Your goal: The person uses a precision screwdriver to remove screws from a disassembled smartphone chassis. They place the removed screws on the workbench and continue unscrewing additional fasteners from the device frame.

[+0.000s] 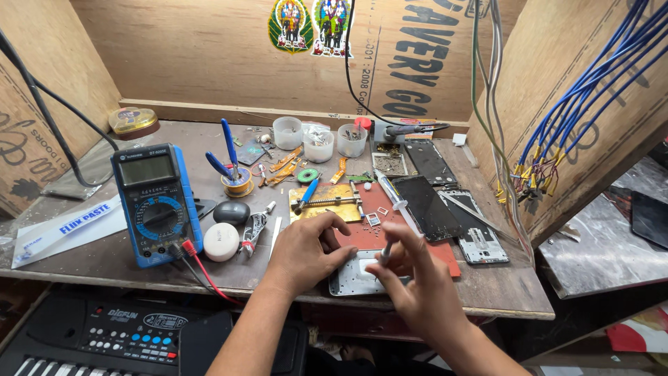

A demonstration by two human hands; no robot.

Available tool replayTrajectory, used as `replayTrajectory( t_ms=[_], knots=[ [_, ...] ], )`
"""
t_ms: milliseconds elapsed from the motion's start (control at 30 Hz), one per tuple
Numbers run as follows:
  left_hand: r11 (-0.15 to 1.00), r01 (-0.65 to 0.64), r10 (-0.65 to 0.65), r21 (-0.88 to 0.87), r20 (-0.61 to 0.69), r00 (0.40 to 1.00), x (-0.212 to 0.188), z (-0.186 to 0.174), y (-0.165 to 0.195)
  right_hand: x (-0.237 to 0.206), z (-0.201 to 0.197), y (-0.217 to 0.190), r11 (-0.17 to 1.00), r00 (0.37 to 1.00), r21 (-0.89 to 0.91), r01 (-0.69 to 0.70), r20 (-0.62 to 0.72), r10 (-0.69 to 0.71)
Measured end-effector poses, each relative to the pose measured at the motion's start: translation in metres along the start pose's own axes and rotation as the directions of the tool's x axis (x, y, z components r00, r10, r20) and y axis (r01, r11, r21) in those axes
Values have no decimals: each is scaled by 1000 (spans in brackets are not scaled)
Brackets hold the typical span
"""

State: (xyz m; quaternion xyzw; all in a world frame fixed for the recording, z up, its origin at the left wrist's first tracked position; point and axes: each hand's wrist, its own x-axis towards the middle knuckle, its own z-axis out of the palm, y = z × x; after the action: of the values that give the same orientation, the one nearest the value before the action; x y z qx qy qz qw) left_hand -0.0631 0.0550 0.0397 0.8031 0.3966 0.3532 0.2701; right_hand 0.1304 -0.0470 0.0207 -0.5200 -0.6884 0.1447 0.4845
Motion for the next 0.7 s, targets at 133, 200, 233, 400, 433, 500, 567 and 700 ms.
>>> replayTrajectory(
  t_ms=[133, 200, 233, 400, 433, 500, 567, 700],
  knots=[
    [1000, 18, -18, 9, 3, 1000, 0, -1, -1, 4, 5, -4, 997, 998, 43, 64, -15, -63],
    [1000, 1, -1, 7, -5, 1000, 0, -1, -1, -1, 4, -8, 975, 983, 125, 183, -7, -184],
    [1000, -7, 7, 2, -5, 1000, 0, -1, -1, -4, 4, -9, 970, 977, 121, 210, -6, -211],
    [1000, 14, -14, 7, 3, 1000, 0, -1, -1, 3, 9, -2, 996, 992, 29, -81, -99, 84],
    [1000, 15, -15, 11, 7, 1000, 0, -1, -1, 7, 10, 0, 991, 986, -7, -137, -98, 135],
    [1000, 6, -6, 19, 2, 1000, 0, -1, 0, 10, 10, 2, 991, 988, 24, -135, -72, 136],
    [1000, 9, -9, 21, 0, 1000, 0, -1, 0, 6, 6, 1, 986, 999, 163, -35, -21, 39],
    [1000, 12, -12, 25, 0, 1000, 1, -1, -1, -10, -1, -1, 972, 1000, 235, -22, 23, 17]
  ],
)
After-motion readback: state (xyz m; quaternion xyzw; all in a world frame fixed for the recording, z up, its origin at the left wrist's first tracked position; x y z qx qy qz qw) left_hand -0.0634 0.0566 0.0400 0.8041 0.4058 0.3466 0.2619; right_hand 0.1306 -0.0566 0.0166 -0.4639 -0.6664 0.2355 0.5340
